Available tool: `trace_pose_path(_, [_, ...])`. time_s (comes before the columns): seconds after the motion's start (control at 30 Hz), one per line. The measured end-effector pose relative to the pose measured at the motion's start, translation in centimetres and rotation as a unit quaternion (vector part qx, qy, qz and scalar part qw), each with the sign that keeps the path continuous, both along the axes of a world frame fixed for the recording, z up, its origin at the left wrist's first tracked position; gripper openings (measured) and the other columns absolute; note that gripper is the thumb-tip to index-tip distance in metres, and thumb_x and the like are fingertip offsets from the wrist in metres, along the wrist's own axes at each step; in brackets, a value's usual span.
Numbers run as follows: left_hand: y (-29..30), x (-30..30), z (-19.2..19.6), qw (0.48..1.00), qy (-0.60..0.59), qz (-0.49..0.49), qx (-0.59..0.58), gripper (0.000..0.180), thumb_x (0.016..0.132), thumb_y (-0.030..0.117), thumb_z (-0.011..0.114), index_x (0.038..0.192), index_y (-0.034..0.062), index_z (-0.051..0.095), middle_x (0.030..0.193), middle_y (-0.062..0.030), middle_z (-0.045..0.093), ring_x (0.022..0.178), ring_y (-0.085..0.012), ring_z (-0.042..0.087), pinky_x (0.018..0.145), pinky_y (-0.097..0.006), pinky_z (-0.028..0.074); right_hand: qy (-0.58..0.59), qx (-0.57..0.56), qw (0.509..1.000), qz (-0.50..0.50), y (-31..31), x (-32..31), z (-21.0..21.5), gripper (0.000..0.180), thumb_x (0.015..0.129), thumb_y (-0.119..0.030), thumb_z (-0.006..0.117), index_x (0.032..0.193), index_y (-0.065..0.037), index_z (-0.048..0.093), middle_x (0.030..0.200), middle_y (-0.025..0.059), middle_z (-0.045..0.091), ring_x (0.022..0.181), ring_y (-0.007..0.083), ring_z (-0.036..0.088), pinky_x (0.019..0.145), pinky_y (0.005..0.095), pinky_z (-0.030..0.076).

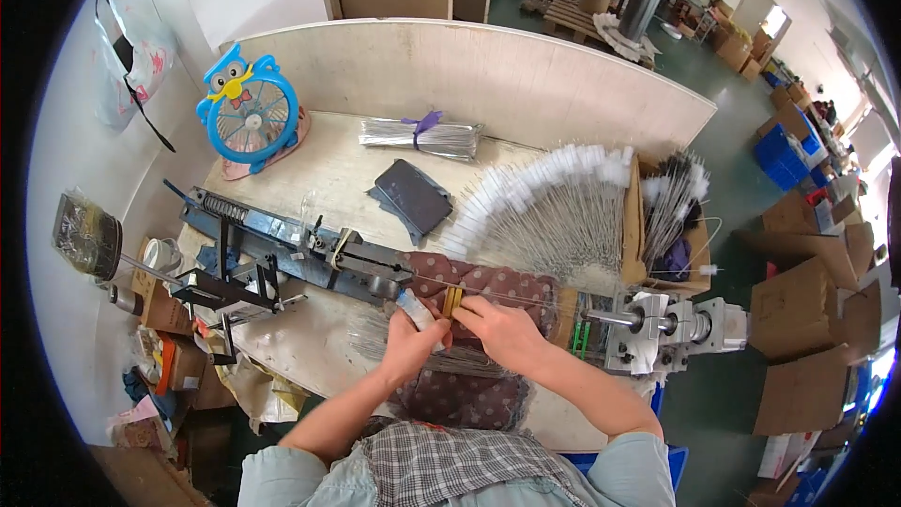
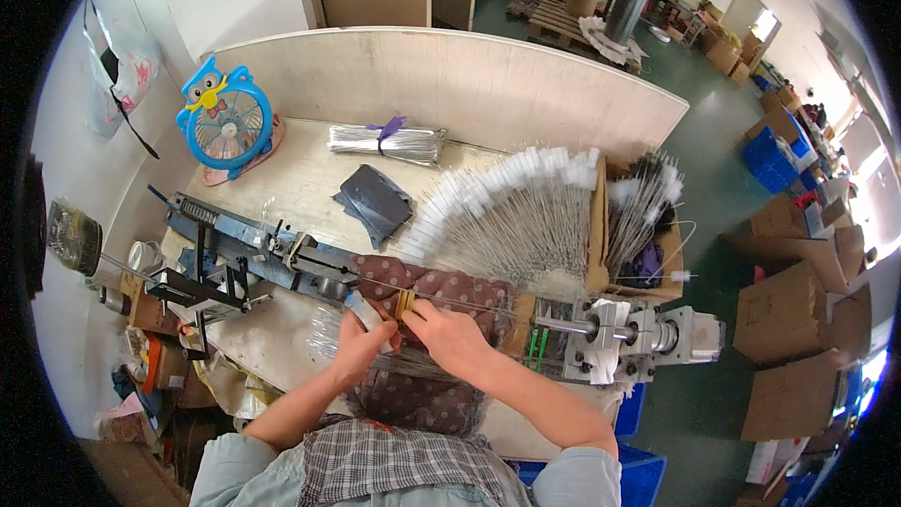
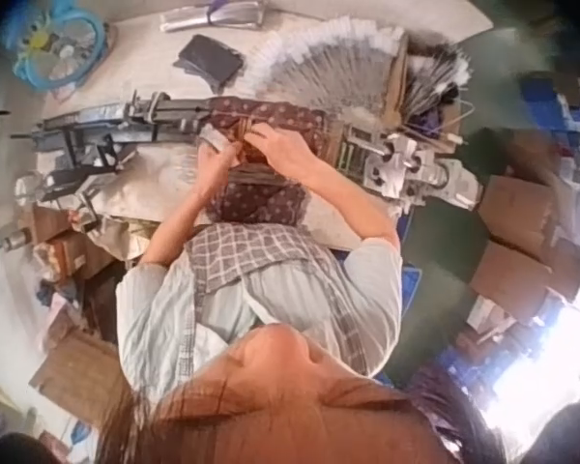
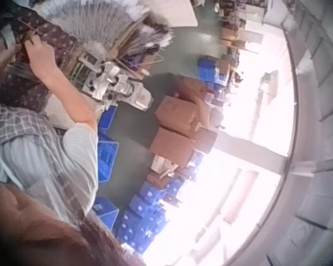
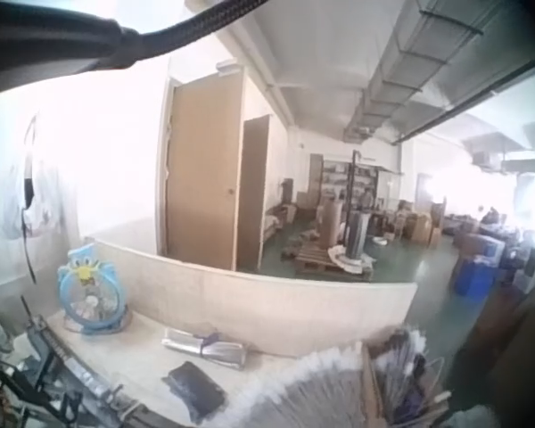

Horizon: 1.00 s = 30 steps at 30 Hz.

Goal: Assembling small components using a manual mechanical fixture, applying a yellow tool and threading white sleeves onto metal rods.

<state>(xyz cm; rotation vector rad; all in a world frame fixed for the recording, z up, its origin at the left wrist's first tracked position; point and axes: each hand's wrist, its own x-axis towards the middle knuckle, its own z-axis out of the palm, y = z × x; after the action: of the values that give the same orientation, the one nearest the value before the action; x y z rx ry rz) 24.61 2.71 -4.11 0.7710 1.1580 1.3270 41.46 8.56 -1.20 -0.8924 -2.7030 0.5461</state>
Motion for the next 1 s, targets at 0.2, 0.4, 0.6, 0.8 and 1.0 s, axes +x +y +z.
trace_pose_path(0.2, [0.0, -2.7, 0.7, 0.962, 0.248, -0.089, -0.068, 0.022, 0.075, 0.014, 0.069, 0.088, -0.0005, 0.059, 0.075, -0.0078, 0.063, 0.068, -0.0099, 0.056, 0.06, -0.028, 0.047, 0.032, 0.039, 0.997, 0.059, 3.4, -1.5, -2.2, 0.02, 0.077, -0.01, 0.055, 0.095, -0.01, 0.061, 0.095, 0.008, 0.05, 0.091, 0.0256, 0.056, 0.071, 0.0379, 0.05])
trace_pose_path(0.4, [-4.1, -10.9, -2.5, 0.974, -0.036, 0.18, -0.134, 0.042, 0.085, 0.033, 0.065, 0.111, 0.005, 0.048, 0.089, -0.0085, 0.057, 0.079, -0.0172, 0.06, 0.066, -0.032, 0.051, 0.056, 0.022, 0.998, 0.037, 2.7, -0.3, -2.1, 0.011, 0.075, -0.01, 0.062, 0.084, -0.006, 0.056, 0.088, 0.0089, 0.05, 0.084, 0.0263, 0.057, 0.066, 0.037, 0.049])
trace_pose_path(0.6, [-7.9, -18.9, -2.9, 0.929, -0.183, 0.273, -0.171, 0.032, 0.084, 0.042, 0.064, 0.091, 0.0106, 0.061, 0.079, 0.0018, 0.059, 0.075, -0.0126, 0.057, 0.071, -0.029, 0.046, 0.029, 0.019, 0.999, 0.006, 2.1, -0.3, -1.9, 0.013, 0.077, -0.01, 0.066, 0.086, -0.004, 0.059, 0.084, 0.0097, 0.054, 0.08, 0.0285, 0.058, 0.067, 0.0373, 0.049])
trace_pose_path(0.8, [-7.0, -18.8, -3.6, 0.92, -0.19, 0.306, -0.153, 0.02, 0.086, 0.03, 0.062, 0.088, 0.0104, 0.062, 0.074, 0.0029, 0.059, 0.068, -0.0102, 0.054, 0.063, -0.025, 0.044, 0.041, -0.012, 0.999, -0.012, -0.6, 0.1, 0.6, 0.02, 0.078, -0.005, 0.062, 0.097, -0.005, 0.061, 0.091, 0.0088, 0.056, 0.081, 0.0295, 0.06, 0.07, 0.0403, 0.051])
trace_pose_path(1.0, [-5.8, -14.1, -4.0, 0.946, -0.087, 0.309, -0.052, 0.011, 0.082, 0.017, 0.059, 0.079, 0.0059, 0.061, 0.066, -0.0023, 0.057, 0.057, -0.0116, 0.052, 0.055, -0.025, 0.042, 0.114, 0.078, 0.989, -0.047, 0.9, -0.4, 6.7, 0.016, 0.076, -0.007, 0.066, 0.092, -0.006, 0.065, 0.083, 0.0076, 0.062, 0.077, 0.0256, 0.061, 0.067, 0.0357, 0.049])
